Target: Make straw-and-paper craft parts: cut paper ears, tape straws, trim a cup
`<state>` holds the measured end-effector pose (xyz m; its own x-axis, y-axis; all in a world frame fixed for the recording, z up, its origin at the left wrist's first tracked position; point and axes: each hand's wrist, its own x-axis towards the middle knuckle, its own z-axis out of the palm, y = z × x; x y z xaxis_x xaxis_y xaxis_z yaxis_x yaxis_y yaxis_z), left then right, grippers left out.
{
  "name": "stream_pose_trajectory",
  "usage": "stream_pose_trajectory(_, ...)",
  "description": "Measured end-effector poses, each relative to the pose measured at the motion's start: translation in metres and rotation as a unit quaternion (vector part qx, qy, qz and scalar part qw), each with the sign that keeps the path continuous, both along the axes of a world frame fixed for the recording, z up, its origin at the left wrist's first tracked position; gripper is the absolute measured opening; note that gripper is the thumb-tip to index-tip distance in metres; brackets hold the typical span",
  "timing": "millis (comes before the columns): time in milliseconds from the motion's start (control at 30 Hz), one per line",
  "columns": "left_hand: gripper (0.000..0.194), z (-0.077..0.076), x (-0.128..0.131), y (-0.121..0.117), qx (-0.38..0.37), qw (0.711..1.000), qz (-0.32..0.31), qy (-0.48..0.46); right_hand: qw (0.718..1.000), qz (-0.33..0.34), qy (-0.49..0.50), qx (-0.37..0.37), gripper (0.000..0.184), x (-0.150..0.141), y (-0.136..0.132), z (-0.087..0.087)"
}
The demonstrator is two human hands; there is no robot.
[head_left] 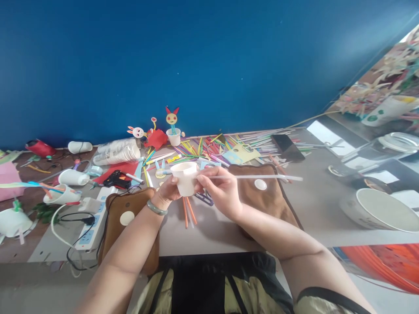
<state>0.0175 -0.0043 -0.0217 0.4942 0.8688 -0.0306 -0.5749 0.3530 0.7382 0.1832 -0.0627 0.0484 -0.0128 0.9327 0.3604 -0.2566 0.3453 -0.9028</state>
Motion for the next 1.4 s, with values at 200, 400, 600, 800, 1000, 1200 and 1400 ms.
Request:
stream_pose_trajectory(200, 0.080, 0.006, -0.002, 0.000, 0.023, 0.999, -0.038, -0.011, 1.000, 0.007, 0.014, 0.002, 0.023, 0.002, 0.007, 0.001)
stream_pose_trajectory(400, 0.081, 0.018, -0.001, -0.002, 0.034, 0.999, -0.023, -0.029, 1.000, 0.000, 0.019, -0.024, 0.029, 0.004, 0.010, 0.001)
stream_pose_trajectory(600, 0.081, 0.021, -0.003, -0.003, 0.034, 0.999, -0.007, -0.030, 0.997, -0.028, -0.037, 0.058, 0.014, 0.005, 0.008, 0.001)
stream_pose_trajectory(800, 0.090, 0.008, -0.010, -0.001, 0.032, 0.999, 0.039, 0.013, 0.970, -0.109, -0.135, 0.169, 0.010, 0.007, 0.002, 0.001)
stream_pose_trajectory(1000, 0.102, -0.006, -0.013, 0.001, 0.020, 0.999, 0.006, 0.038, 0.974, -0.105, -0.110, 0.169, 0.011, 0.005, 0.001, -0.002)
stream_pose_trajectory(1200, 0.103, -0.011, -0.016, 0.002, 0.043, 0.996, 0.016, 0.079, 0.996, -0.040, -0.026, 0.077, 0.016, 0.003, 0.001, -0.005)
stream_pose_trajectory(1400, 0.092, -0.009, -0.016, 0.005, 0.097, 0.991, 0.008, 0.096, 1.000, -0.014, 0.021, 0.000, 0.022, 0.000, -0.002, -0.002)
